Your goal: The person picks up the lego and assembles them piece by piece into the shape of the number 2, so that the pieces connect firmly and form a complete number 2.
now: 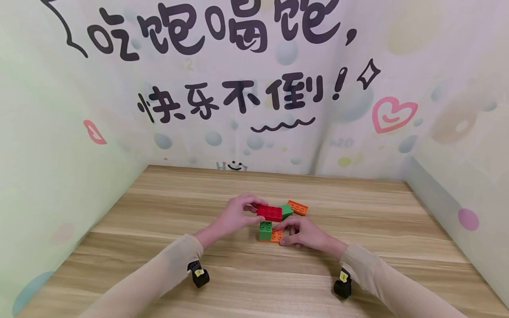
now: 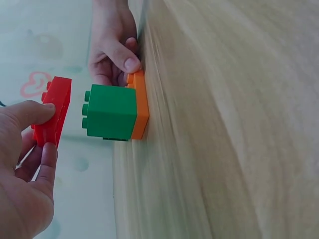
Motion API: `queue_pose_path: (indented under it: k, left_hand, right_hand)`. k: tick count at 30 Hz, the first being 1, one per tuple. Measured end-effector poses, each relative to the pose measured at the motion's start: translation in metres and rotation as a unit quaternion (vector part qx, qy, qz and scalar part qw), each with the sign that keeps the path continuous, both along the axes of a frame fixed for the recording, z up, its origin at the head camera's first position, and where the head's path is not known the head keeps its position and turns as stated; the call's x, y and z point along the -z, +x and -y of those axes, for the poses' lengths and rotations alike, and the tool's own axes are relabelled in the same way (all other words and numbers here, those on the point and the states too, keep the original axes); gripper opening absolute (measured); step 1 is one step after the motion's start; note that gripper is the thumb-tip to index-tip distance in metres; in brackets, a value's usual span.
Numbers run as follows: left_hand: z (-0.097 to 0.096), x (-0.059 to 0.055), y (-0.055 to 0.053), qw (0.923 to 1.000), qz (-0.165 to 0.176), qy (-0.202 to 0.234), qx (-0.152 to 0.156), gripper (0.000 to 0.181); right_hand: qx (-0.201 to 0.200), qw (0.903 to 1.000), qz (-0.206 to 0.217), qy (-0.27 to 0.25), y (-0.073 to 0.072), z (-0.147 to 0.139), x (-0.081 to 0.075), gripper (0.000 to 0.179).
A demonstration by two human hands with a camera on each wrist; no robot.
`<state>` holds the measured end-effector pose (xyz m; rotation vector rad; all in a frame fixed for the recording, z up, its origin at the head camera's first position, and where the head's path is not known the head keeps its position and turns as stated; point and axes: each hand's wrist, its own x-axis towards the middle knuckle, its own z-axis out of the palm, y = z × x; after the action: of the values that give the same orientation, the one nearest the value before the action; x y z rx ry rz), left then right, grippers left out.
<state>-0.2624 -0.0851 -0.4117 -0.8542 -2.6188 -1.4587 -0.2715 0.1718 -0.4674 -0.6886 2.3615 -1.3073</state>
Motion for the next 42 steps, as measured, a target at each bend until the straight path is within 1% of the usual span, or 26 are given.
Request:
queue_pose_path:
  k: [7, 15, 23, 29, 33, 40, 42]
  left_hand:
    - [-0.004, 0.005, 0.003, 0.9996, 0.027, 0.002, 0.000, 0.034]
    - [-0.004, 0.010, 0.007, 0.9995, 0.032, 0.002, 0.008, 0.032]
    - [-0.003, 0.016, 0.008, 0.9990, 0.039, 0.017, 0.015, 0.030]
    - [-0.004, 0.018, 0.009, 0.9987, 0.050, 0.013, 0.003, 0.030]
    - [-0.004, 0.020, 0.010, 0.9981, 0.058, 0.019, 0.000, 0.030]
    - [-0.001, 0.023, 0.009, 0.9959, 0.071, 0.052, 0.022, 0.029]
    - [0.001, 0.023, 0.009, 0.9954, 0.074, 0.054, 0.028, 0.029]
  right_hand:
    - [0.011, 0.9999, -0.004, 0.005, -0.001, 0.001, 0.001, 0.030]
    - [0.009, 1.0000, 0.002, 0.003, -0.001, 0.001, -0.001, 0.031]
    - [0.008, 1.0000, 0.004, -0.001, 0.001, 0.002, -0.003, 0.034]
    - [0.009, 0.9999, 0.007, 0.005, 0.000, 0.001, -0.003, 0.033]
    - [0.010, 0.9999, 0.005, 0.006, 0.000, 0.000, -0.003, 0.033]
    - [0.007, 1.0000, 0.005, 0.001, 0.001, 0.001, -0.004, 0.035]
    - [0.008, 1.0000, 0.004, 0.000, 0.001, 0.002, -0.004, 0.034]
